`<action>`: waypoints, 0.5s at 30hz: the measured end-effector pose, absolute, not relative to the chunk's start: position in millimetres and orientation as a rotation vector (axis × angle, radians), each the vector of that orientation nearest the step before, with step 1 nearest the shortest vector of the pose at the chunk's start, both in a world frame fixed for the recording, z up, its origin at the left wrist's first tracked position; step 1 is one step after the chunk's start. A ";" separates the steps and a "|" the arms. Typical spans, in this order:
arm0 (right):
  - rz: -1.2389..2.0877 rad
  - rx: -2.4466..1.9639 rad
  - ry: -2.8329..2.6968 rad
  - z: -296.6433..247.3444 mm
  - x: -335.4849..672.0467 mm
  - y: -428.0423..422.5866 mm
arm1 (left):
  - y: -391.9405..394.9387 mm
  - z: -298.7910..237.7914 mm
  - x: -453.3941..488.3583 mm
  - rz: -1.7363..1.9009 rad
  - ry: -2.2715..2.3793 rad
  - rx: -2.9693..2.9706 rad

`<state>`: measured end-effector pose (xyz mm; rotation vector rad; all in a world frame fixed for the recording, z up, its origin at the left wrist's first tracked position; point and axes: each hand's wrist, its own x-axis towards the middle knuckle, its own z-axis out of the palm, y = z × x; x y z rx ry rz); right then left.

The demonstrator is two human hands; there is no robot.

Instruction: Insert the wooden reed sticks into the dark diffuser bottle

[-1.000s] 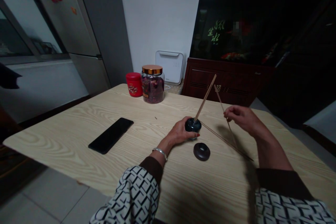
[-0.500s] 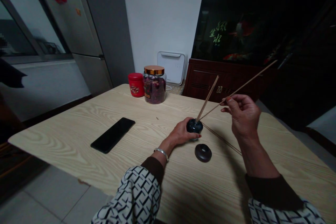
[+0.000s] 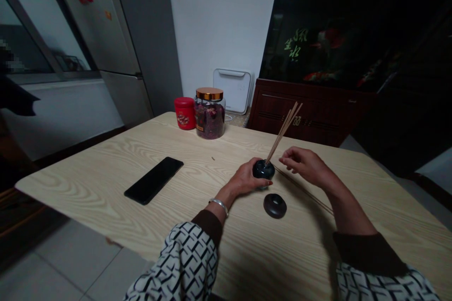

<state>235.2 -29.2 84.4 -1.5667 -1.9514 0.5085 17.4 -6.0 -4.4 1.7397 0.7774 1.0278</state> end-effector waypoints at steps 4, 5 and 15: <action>0.233 -2.122 -2.181 67.1 264.4 -22.8 | -6.8 -3.3 16.9 1.030 0.776 1.747; 0.226 -2.220 -2.196 61.2 267.7 -21.3 | -6.9 -2.9 16.8 1.028 0.778 1.748; 0.421 -2.219 -2.173 42.7 271.7 -19.8 | -5.7 -4.0 17.2 1.018 0.795 1.744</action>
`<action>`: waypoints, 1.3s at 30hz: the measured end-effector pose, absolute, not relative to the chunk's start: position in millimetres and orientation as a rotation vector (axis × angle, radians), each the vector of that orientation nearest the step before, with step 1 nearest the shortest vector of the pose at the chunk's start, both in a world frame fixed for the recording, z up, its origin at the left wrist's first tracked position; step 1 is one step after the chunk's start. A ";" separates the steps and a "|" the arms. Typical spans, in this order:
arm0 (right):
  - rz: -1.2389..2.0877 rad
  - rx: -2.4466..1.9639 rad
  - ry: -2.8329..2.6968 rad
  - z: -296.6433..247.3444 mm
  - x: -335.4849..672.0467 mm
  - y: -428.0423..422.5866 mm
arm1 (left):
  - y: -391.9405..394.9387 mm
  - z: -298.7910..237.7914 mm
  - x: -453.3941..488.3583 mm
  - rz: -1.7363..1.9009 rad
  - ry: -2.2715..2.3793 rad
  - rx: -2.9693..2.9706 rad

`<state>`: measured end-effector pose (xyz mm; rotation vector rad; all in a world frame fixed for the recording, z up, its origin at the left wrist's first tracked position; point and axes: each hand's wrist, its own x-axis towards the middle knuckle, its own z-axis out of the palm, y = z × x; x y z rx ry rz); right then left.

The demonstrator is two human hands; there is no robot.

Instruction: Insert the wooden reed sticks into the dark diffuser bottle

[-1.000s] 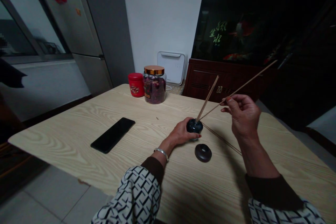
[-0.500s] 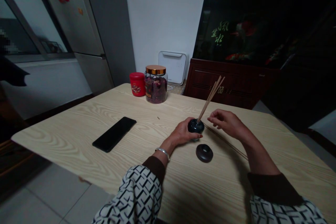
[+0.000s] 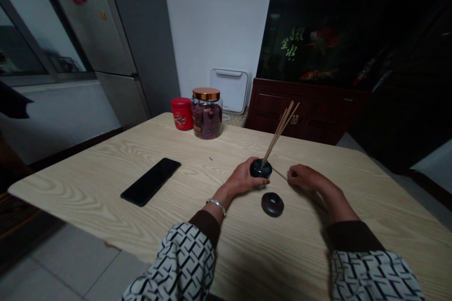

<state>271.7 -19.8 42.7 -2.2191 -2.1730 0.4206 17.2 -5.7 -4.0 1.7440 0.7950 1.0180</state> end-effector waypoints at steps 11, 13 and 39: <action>0.501 -1.998 -2.153 45.7 279.5 -16.6 | -6.0 -2.6 17.4 1.008 0.798 1.740; 0.535 -1.876 -2.121 61.7 286.1 -19.8 | -6.5 -1.8 17.1 1.011 0.804 1.739; 0.436 -1.163 -1.504 99.2 192.5 -40.7 | -8.4 -0.6 17.1 1.024 0.769 1.723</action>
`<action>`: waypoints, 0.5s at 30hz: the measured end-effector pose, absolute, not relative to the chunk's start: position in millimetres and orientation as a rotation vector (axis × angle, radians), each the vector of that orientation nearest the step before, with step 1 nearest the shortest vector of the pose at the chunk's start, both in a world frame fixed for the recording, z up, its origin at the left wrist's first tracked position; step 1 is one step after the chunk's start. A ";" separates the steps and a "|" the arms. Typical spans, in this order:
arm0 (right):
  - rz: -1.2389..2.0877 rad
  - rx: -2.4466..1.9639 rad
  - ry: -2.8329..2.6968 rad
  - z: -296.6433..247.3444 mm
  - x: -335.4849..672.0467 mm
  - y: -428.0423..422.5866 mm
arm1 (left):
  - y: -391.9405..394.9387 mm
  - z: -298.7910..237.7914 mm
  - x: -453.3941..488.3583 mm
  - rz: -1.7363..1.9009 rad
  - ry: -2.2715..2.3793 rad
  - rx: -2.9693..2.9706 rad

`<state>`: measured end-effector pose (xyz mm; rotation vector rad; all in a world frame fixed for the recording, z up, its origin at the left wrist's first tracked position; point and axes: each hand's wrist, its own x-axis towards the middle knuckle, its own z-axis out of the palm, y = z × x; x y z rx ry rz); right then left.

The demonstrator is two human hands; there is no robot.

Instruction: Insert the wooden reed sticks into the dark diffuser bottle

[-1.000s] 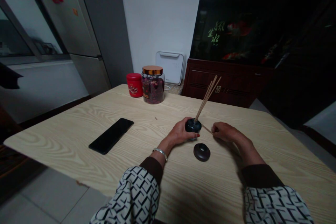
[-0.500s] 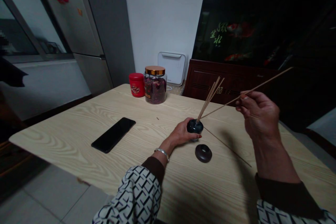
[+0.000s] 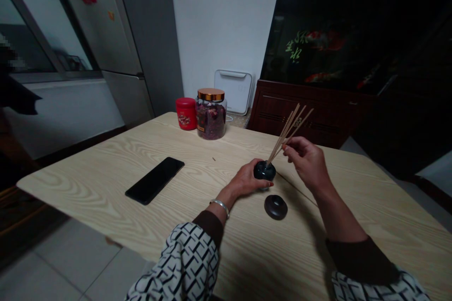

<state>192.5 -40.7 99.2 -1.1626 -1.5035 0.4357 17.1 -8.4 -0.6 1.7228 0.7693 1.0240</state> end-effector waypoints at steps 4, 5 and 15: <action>0.523 -1.283 -1.661 91.5 201.1 -34.9 | -7.7 -1.8 17.4 1.036 0.797 1.724; 0.530 -1.323 -1.695 92.3 208.3 -34.4 | -7.3 -2.4 17.6 1.033 0.794 1.718; 0.190 -2.308 -2.340 62.4 261.3 -29.8 | -5.4 -4.3 16.9 1.020 0.802 1.731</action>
